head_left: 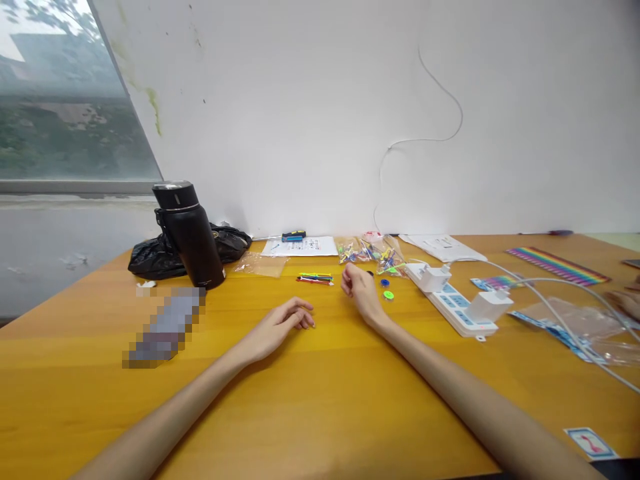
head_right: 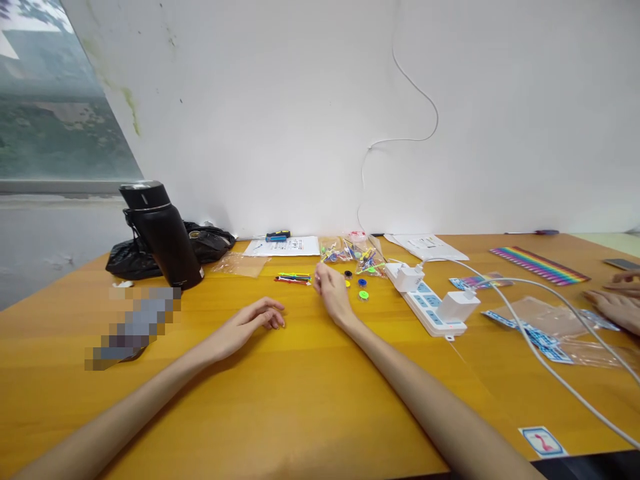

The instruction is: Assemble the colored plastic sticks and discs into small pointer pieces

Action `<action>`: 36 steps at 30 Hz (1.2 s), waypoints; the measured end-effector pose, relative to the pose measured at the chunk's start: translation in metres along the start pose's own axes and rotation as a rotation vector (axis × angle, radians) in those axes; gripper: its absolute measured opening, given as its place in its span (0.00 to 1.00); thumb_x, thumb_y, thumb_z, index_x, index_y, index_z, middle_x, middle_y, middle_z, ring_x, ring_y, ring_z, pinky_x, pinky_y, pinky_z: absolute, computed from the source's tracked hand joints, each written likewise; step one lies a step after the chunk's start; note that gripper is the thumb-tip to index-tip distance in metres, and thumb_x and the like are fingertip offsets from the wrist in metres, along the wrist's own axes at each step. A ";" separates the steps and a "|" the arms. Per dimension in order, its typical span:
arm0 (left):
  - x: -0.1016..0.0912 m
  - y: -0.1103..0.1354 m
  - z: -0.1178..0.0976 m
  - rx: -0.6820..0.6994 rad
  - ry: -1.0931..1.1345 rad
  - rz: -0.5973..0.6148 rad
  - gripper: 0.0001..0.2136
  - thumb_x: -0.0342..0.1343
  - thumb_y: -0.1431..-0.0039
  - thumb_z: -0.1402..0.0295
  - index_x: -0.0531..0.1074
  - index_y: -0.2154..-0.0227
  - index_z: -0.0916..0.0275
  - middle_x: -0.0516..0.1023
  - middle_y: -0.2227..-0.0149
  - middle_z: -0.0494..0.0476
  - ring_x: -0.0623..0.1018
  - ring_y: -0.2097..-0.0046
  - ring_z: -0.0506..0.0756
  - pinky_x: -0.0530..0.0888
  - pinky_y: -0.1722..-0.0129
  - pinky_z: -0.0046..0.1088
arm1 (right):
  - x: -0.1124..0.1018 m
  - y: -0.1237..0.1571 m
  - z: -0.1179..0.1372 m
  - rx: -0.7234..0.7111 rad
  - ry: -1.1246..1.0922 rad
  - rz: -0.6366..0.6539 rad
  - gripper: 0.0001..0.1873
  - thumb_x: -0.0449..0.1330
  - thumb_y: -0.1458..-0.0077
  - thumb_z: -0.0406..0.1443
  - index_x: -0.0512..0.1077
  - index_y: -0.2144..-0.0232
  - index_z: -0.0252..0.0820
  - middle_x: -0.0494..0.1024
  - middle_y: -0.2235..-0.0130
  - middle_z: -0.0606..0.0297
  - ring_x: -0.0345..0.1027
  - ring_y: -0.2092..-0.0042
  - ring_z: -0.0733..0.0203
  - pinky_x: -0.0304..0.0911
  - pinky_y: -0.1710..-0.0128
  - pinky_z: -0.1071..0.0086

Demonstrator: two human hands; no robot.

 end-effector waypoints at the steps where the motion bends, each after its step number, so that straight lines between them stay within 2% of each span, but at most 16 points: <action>1: 0.000 0.000 0.000 0.003 -0.002 0.001 0.13 0.45 0.30 0.61 0.69 0.52 0.62 0.79 0.58 0.60 0.76 0.55 0.55 0.69 0.49 0.35 | -0.009 -0.005 0.000 -0.011 0.046 -0.029 0.21 0.45 0.34 0.46 0.56 0.76 0.43 0.59 0.79 0.72 0.53 0.76 0.65 0.50 0.74 0.72; 5: 0.000 0.001 -0.003 0.000 -0.021 0.007 0.14 0.45 0.30 0.60 0.70 0.52 0.62 0.79 0.58 0.60 0.76 0.55 0.56 0.69 0.49 0.36 | -0.049 -0.025 0.002 -0.037 0.337 -0.156 0.20 0.40 0.34 0.44 0.62 0.74 0.43 0.67 0.74 0.67 0.61 0.71 0.60 0.55 0.69 0.70; 9: 0.000 0.002 -0.006 -0.023 -0.029 0.011 0.14 0.46 0.30 0.59 0.70 0.52 0.62 0.79 0.57 0.60 0.76 0.54 0.56 0.69 0.49 0.36 | -0.083 -0.036 0.000 -0.048 0.754 -0.198 0.11 0.48 0.37 0.43 0.65 0.61 0.43 0.75 0.64 0.61 0.68 0.64 0.56 0.59 0.63 0.67; 13: 0.000 0.002 -0.007 -0.026 -0.044 0.022 0.14 0.46 0.30 0.59 0.71 0.53 0.62 0.78 0.57 0.60 0.76 0.53 0.56 0.68 0.47 0.36 | -0.104 -0.038 -0.009 0.115 1.151 -0.134 0.15 0.51 0.38 0.44 0.65 0.55 0.41 0.77 0.61 0.55 0.71 0.63 0.50 0.61 0.63 0.64; 16: 0.000 0.003 -0.007 -0.025 -0.065 0.025 0.14 0.46 0.30 0.60 0.71 0.53 0.62 0.78 0.57 0.60 0.77 0.53 0.56 0.68 0.46 0.36 | -0.111 -0.035 -0.011 0.230 1.352 -0.091 0.16 0.51 0.37 0.42 0.67 0.53 0.38 0.78 0.59 0.50 0.73 0.58 0.46 0.63 0.61 0.62; 19: -0.001 0.003 -0.006 -0.031 -0.080 0.027 0.13 0.46 0.31 0.60 0.71 0.53 0.61 0.78 0.57 0.60 0.77 0.53 0.57 0.69 0.46 0.37 | -0.111 -0.032 -0.011 0.256 1.425 -0.049 0.19 0.52 0.37 0.38 0.66 0.47 0.35 0.77 0.53 0.46 0.74 0.54 0.45 0.64 0.58 0.63; 22: -0.001 0.002 -0.003 -0.024 -0.086 0.027 0.14 0.47 0.31 0.60 0.71 0.53 0.62 0.79 0.57 0.60 0.77 0.53 0.57 0.69 0.46 0.37 | -0.111 -0.030 -0.013 0.296 1.486 0.056 0.20 0.51 0.37 0.32 0.65 0.43 0.31 0.75 0.50 0.41 0.73 0.51 0.44 0.65 0.57 0.62; 26: -0.001 0.001 0.000 -0.013 -0.095 0.032 0.13 0.47 0.31 0.61 0.72 0.53 0.62 0.79 0.57 0.60 0.77 0.53 0.57 0.70 0.46 0.37 | -0.111 -0.029 -0.019 0.383 1.543 0.204 0.19 0.49 0.40 0.24 0.72 0.50 0.27 0.76 0.52 0.37 0.74 0.51 0.43 0.67 0.55 0.60; 30: -0.001 0.002 -0.001 -0.016 -0.101 0.032 0.13 0.47 0.31 0.61 0.72 0.53 0.62 0.79 0.56 0.60 0.77 0.52 0.57 0.70 0.47 0.37 | -0.108 -0.028 -0.020 0.388 1.543 0.246 0.17 0.50 0.41 0.23 0.76 0.56 0.29 0.78 0.54 0.39 0.75 0.51 0.43 0.68 0.55 0.60; 36: -0.001 0.002 -0.004 -0.021 -0.113 0.026 0.13 0.48 0.32 0.62 0.72 0.54 0.62 0.79 0.56 0.60 0.77 0.52 0.57 0.70 0.47 0.36 | -0.106 -0.026 -0.017 0.347 1.558 0.247 0.15 0.53 0.40 0.26 0.76 0.54 0.30 0.78 0.55 0.38 0.74 0.51 0.42 0.67 0.53 0.58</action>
Point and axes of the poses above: each hand's wrist, its own y-axis away from the middle knuckle, its own x-axis out of the palm, z = x × y, the point moved 3 cm from there along -y, towards the middle knuckle
